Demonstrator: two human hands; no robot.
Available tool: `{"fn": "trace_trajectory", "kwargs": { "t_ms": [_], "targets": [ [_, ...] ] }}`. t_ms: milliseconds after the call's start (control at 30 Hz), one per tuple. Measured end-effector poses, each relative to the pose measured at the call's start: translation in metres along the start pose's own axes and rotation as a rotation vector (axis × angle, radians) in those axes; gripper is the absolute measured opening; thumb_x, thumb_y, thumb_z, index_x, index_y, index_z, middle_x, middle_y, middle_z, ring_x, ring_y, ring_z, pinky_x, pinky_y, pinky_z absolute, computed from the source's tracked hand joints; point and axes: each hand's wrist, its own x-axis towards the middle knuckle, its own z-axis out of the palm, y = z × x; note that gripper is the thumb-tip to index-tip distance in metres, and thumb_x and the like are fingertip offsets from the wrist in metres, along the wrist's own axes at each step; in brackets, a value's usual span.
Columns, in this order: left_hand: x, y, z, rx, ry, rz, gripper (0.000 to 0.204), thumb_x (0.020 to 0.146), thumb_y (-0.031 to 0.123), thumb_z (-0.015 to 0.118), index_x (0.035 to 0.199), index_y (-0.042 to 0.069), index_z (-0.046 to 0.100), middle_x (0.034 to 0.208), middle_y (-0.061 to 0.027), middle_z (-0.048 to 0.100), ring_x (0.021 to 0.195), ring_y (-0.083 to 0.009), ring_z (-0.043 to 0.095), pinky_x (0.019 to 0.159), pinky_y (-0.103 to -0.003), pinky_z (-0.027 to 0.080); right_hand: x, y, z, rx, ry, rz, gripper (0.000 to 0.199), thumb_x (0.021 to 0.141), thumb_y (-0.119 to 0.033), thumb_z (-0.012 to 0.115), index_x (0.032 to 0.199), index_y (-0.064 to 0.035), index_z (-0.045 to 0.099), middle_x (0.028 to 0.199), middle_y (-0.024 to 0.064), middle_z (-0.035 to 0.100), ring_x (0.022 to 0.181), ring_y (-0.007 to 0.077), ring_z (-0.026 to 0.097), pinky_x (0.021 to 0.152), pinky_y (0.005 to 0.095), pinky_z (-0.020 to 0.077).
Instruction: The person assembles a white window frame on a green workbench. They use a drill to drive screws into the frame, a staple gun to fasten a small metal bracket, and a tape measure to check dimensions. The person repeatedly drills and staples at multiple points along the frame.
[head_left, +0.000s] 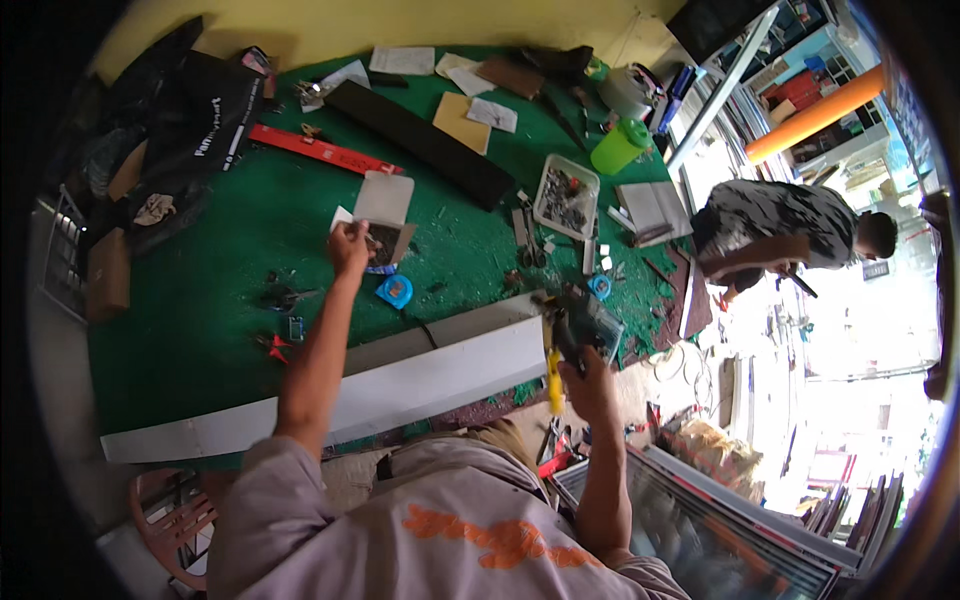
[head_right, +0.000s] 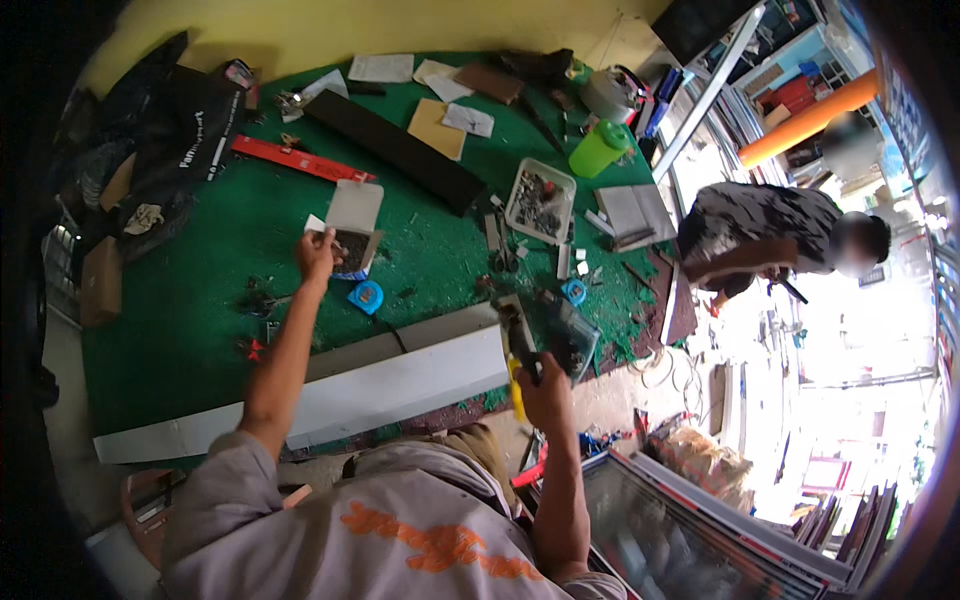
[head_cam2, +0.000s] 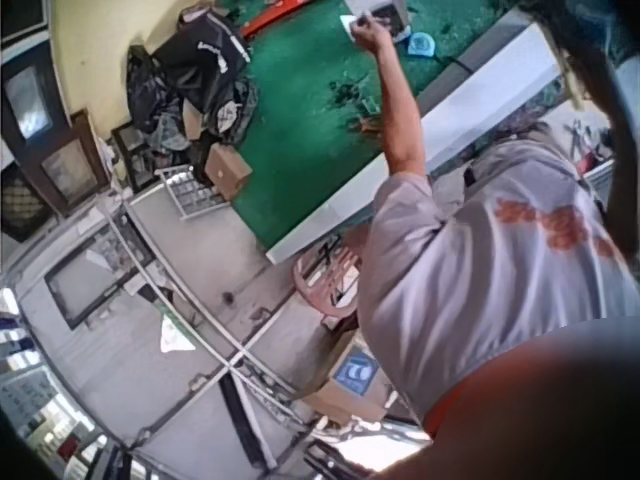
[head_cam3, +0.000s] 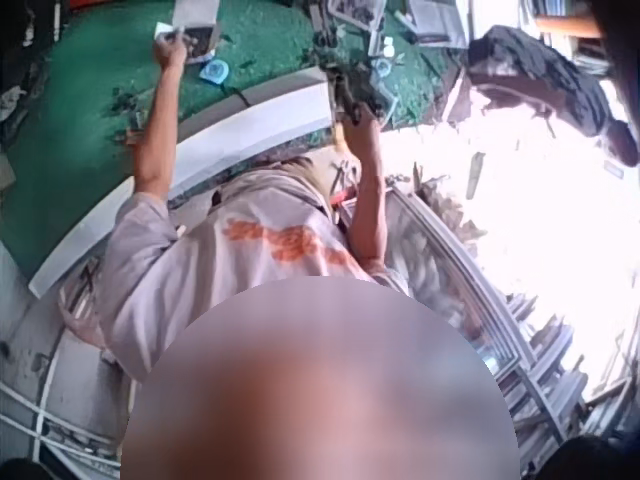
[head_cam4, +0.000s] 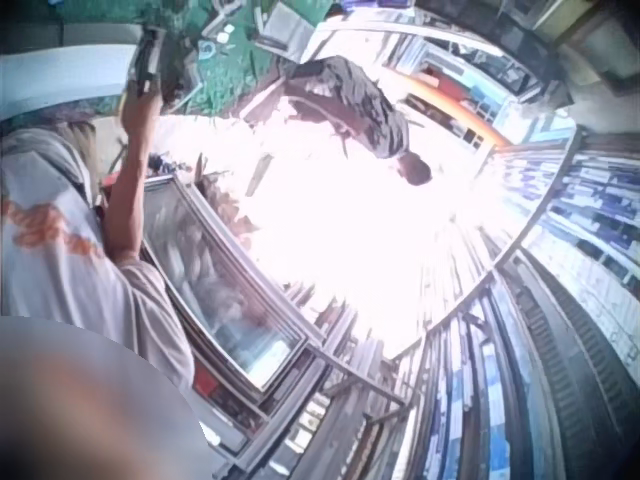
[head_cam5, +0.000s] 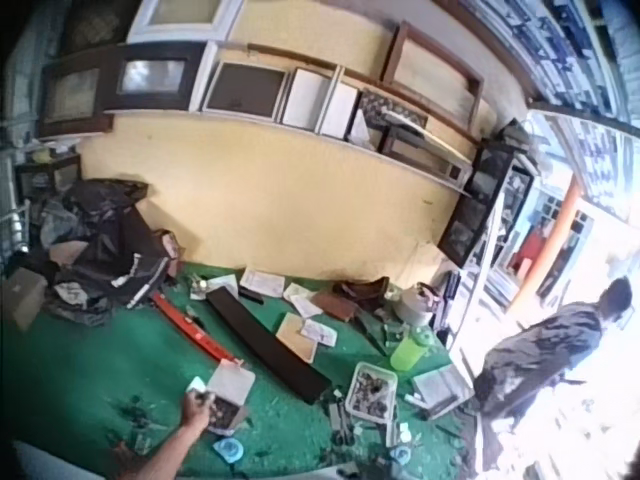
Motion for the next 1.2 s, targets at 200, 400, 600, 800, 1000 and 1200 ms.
{"fn": "trace_trajectory", "kwargs": {
  "t_ms": [200, 400, 600, 800, 1000, 1200],
  "targets": [
    [-0.145, 0.072, 0.022, -0.608, -0.3, -0.083, 0.019, 0.096, 0.018, 0.07, 0.099, 0.001, 0.061, 0.087, -0.0135, 0.07, 0.072, -0.0246, 0.075, 0.062, -0.034, 0.063, -0.023, -0.01, 0.022, 0.311, -0.181, 0.049, 0.035, 0.096, -0.033, 0.067, 0.097, 0.0015, 0.068, 0.07, -0.0001, 0.057, 0.067, 0.008, 0.047, 0.057, 0.0305, 0.0386],
    [-0.224, 0.131, 0.053, -0.882, -0.351, -0.248, 0.023, 0.097, 0.019, 0.07, 0.099, 0.003, 0.054, 0.087, -0.016, 0.071, 0.082, -0.0331, 0.076, 0.071, -0.04, 0.066, -0.043, -0.035, 0.031, 0.756, -0.403, -0.002, 0.033, 0.101, -0.037, 0.065, 0.096, -0.0046, 0.059, 0.063, -0.0046, 0.05, 0.052, 0.0049, 0.045, 0.047, 0.0245, 0.0349],
    [-0.244, 0.15, 0.064, -0.877, -0.347, -0.25, 0.019, 0.098, 0.018, 0.068, 0.098, 0.005, 0.054, 0.087, -0.0167, 0.071, 0.083, -0.0335, 0.076, 0.073, -0.041, 0.066, -0.047, -0.036, 0.023, 0.818, -0.428, -0.003, 0.034, 0.102, -0.037, 0.063, 0.095, -0.0041, 0.058, 0.063, -0.0043, 0.049, 0.053, 0.0048, 0.043, 0.047, 0.0247, 0.0329],
    [-0.257, 0.149, 0.079, -0.843, -0.365, -0.255, 0.018, 0.099, 0.017, 0.067, 0.097, 0.004, 0.054, 0.088, -0.0166, 0.072, 0.083, -0.0328, 0.076, 0.075, -0.04, 0.066, -0.053, -0.02, 0.015, 0.944, -0.457, 0.084, 0.034, 0.103, -0.037, 0.062, 0.094, -0.0044, 0.056, 0.064, -0.0039, 0.046, 0.05, 0.0054, 0.04, 0.046, 0.0247, 0.0312],
    [-0.27, 0.148, 0.097, -0.692, -0.378, -0.195, 0.015, 0.1, 0.015, 0.064, 0.098, 0.004, 0.055, 0.097, -0.017, 0.072, 0.088, -0.0295, 0.075, 0.076, -0.038, 0.065, -0.054, 0.002, 0.011, 1.057, -0.485, 0.092, 0.034, 0.103, -0.038, 0.06, 0.089, -0.0076, 0.053, 0.059, -0.0043, 0.041, 0.047, 0.0057, 0.038, 0.043, 0.0245, 0.028],
    [-0.3, 0.13, 0.113, -0.417, -0.612, 0.232, 0.026, 0.104, 0.023, 0.06, 0.119, 0.001, 0.058, 0.121, -0.0094, 0.07, 0.103, -0.0177, 0.068, 0.082, -0.032, 0.057, -0.048, 0.036, 0.008, 1.54, -0.585, -0.006, 0.04, 0.104, -0.042, 0.056, 0.082, -0.0091, 0.049, 0.053, -0.0018, 0.039, 0.042, 0.0104, 0.036, 0.042, 0.0283, 0.0275]
  ]
}}
